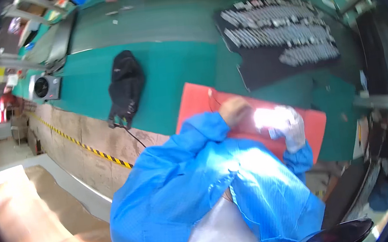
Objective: Manually assembling and inspecting small electronic components on circuit boards at a production workstation.
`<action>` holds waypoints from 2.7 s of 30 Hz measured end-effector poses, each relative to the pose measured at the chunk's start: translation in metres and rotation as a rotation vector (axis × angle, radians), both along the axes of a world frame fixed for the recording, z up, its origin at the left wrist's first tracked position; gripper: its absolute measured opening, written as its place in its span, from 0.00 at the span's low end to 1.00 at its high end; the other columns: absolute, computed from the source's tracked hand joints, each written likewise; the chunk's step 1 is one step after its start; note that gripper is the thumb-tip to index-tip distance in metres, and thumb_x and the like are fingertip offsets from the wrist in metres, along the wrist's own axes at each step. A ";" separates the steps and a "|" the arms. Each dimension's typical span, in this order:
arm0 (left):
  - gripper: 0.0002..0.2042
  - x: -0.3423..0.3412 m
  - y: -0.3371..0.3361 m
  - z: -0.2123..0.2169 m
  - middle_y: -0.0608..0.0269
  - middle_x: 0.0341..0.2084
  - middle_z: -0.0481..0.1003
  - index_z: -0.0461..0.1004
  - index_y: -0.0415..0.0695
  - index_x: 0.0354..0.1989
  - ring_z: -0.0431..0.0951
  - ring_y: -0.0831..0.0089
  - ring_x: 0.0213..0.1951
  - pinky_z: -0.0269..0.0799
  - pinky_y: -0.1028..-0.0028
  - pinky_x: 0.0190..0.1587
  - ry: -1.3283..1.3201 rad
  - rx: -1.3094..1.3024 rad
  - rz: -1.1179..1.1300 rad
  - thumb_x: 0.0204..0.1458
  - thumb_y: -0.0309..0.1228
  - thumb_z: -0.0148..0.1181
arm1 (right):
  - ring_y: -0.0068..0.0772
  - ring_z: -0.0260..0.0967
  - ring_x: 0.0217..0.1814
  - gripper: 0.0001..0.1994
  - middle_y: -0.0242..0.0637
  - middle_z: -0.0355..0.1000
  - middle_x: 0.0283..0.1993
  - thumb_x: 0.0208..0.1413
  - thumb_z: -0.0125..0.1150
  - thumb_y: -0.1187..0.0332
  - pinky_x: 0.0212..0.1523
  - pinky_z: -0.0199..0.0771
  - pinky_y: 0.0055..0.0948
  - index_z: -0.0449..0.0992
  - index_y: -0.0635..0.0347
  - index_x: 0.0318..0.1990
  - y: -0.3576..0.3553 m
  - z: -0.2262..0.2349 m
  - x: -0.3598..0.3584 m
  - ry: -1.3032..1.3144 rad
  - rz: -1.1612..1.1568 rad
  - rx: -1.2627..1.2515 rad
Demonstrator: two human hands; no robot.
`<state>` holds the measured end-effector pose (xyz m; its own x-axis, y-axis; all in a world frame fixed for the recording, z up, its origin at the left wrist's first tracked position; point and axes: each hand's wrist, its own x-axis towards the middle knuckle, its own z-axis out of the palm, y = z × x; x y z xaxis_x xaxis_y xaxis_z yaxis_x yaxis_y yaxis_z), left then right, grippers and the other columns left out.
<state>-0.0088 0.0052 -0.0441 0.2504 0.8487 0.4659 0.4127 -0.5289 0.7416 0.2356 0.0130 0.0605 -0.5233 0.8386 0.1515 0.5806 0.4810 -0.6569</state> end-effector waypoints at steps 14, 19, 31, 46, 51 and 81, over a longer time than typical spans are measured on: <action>0.10 0.004 -0.005 0.040 0.56 0.33 0.72 0.76 0.40 0.38 0.75 0.65 0.31 0.74 0.73 0.31 0.010 -0.002 0.035 0.46 0.16 0.59 | 0.18 0.61 0.14 0.28 0.35 0.69 0.18 0.54 0.53 0.42 0.11 0.54 0.18 0.73 0.66 0.28 0.002 -0.020 -0.009 0.481 -0.614 -0.968; 0.11 0.001 -0.008 0.037 0.56 0.33 0.73 0.76 0.40 0.39 0.76 0.66 0.32 0.74 0.73 0.32 0.003 -0.019 0.037 0.45 0.15 0.58 | 0.17 0.57 0.10 0.29 0.32 0.67 0.17 0.55 0.51 0.42 0.10 0.51 0.17 0.74 0.66 0.29 0.004 -0.012 -0.016 0.456 -0.643 -0.989; 0.11 -0.001 -0.006 0.040 0.56 0.33 0.73 0.76 0.39 0.38 0.77 0.65 0.33 0.74 0.73 0.34 0.004 -0.059 0.029 0.45 0.17 0.59 | 0.16 0.64 0.17 0.27 0.32 0.70 0.21 0.56 0.49 0.43 0.13 0.58 0.16 0.76 0.64 0.33 0.008 0.006 -0.020 0.396 -0.612 -0.904; 0.08 0.011 -0.002 0.061 0.56 0.32 0.75 0.76 0.38 0.37 0.77 0.66 0.35 0.73 0.74 0.36 -0.092 -0.169 0.044 0.47 0.20 0.60 | 0.17 0.67 0.19 0.25 0.32 0.70 0.23 0.58 0.49 0.46 0.16 0.63 0.17 0.75 0.64 0.39 0.008 -0.008 -0.011 0.460 -0.500 -0.830; 0.04 0.011 0.010 0.095 0.59 0.25 0.75 0.77 0.36 0.32 0.76 0.73 0.31 0.70 0.78 0.33 -0.309 -0.425 -0.044 0.47 0.21 0.61 | 0.19 0.67 0.23 0.25 0.30 0.71 0.26 0.57 0.50 0.43 0.20 0.65 0.17 0.72 0.59 0.39 0.000 -0.027 -0.007 0.906 -0.591 -0.965; 0.07 0.006 0.012 0.056 0.56 0.31 0.72 0.72 0.38 0.38 0.76 0.66 0.34 0.72 0.72 0.38 -0.121 -0.453 -0.009 0.50 0.19 0.55 | 0.15 0.60 0.15 0.21 0.37 0.72 0.34 0.60 0.51 0.55 0.11 0.56 0.16 0.69 0.64 0.51 -0.003 0.001 -0.033 0.876 -0.296 -1.093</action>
<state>-0.0033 0.0174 0.0116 0.2257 0.9713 0.0752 0.3061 -0.1440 0.9411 0.2030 0.0095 0.0611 -0.3882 0.8027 -0.4527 -0.2104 -0.5555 -0.8045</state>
